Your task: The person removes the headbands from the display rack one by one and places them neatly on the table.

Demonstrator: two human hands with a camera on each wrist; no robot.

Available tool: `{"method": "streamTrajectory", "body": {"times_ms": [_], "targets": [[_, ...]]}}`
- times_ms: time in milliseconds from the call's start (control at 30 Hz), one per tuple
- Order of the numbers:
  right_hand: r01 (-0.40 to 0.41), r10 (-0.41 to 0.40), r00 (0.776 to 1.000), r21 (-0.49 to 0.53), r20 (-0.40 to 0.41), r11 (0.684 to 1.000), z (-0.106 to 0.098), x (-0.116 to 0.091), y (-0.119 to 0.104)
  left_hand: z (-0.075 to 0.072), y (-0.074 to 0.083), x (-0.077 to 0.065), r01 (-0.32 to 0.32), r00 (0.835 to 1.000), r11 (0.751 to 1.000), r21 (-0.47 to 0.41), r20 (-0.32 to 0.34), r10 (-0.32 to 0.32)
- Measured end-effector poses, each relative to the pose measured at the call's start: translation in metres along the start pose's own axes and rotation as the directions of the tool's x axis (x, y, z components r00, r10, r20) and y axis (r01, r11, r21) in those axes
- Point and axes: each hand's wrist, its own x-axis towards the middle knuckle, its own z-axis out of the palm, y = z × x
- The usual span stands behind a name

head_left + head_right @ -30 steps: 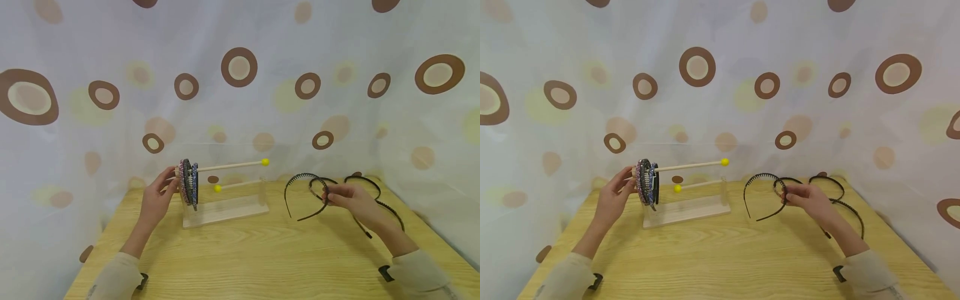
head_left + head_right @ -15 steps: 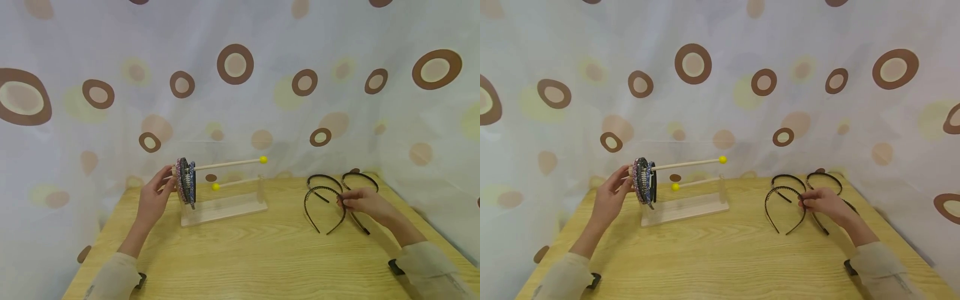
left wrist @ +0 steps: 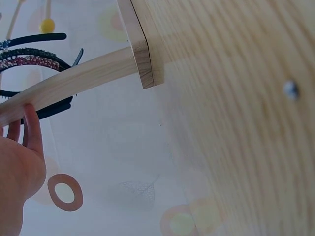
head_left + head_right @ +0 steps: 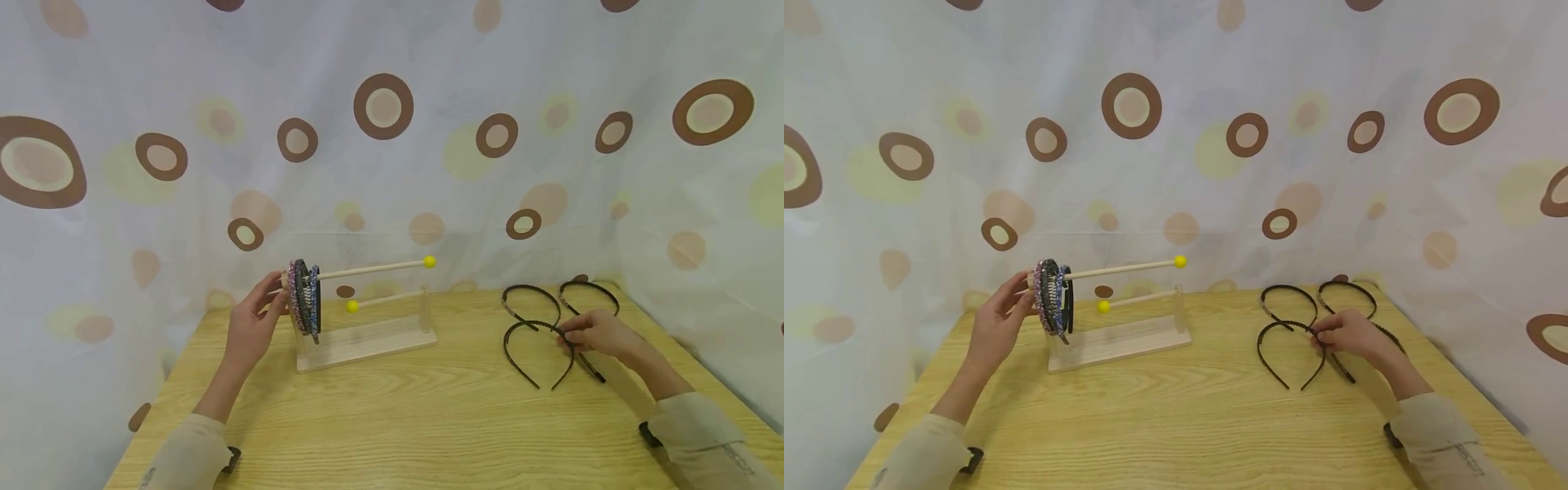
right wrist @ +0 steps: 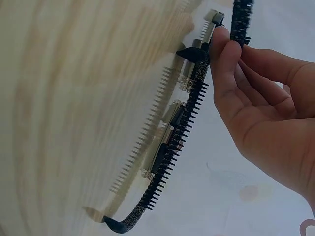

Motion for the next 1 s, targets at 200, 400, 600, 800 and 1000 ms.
{"method": "streamTrajectory", "body": {"times_ms": [200, 400, 600, 800, 1000], "targets": [[0.022, -0.021, 1.0, -0.082, 0.009, 0.996, 0.001, -0.001, -0.004, 0.0, -0.024, 0.0, 0.002, 1.0, 1.0, -0.031, -0.016, -0.003], [-0.004, 0.003, 1.0, -0.194, -0.003, 0.981, 0.006, -0.005, -0.006, -0.001, -0.037, -0.001, 0.012, 1.0, 0.999, -0.044, -0.017, -0.013], [-0.049, 0.051, 0.999, -0.215, 0.002, 0.975, 0.016, -0.009, -0.013, 0.0, -0.028, -0.001, 0.015, 1.0, 1.0, 0.008, -0.007, -0.015], [-0.046, 0.048, 0.999, -0.343, -0.001, 0.938, 0.021, -0.01, -0.033, -0.001, 0.0, -0.001, -0.007, 1.0, 1.0, 0.017, -0.004, 0.007], [0.036, -0.046, 0.999, -0.416, -0.015, 0.909, 0.026, -0.015, -0.054, -0.001, -0.02, 0.003, -0.012, 1.0, 1.0, 0.027, -0.009, 0.012]]}}
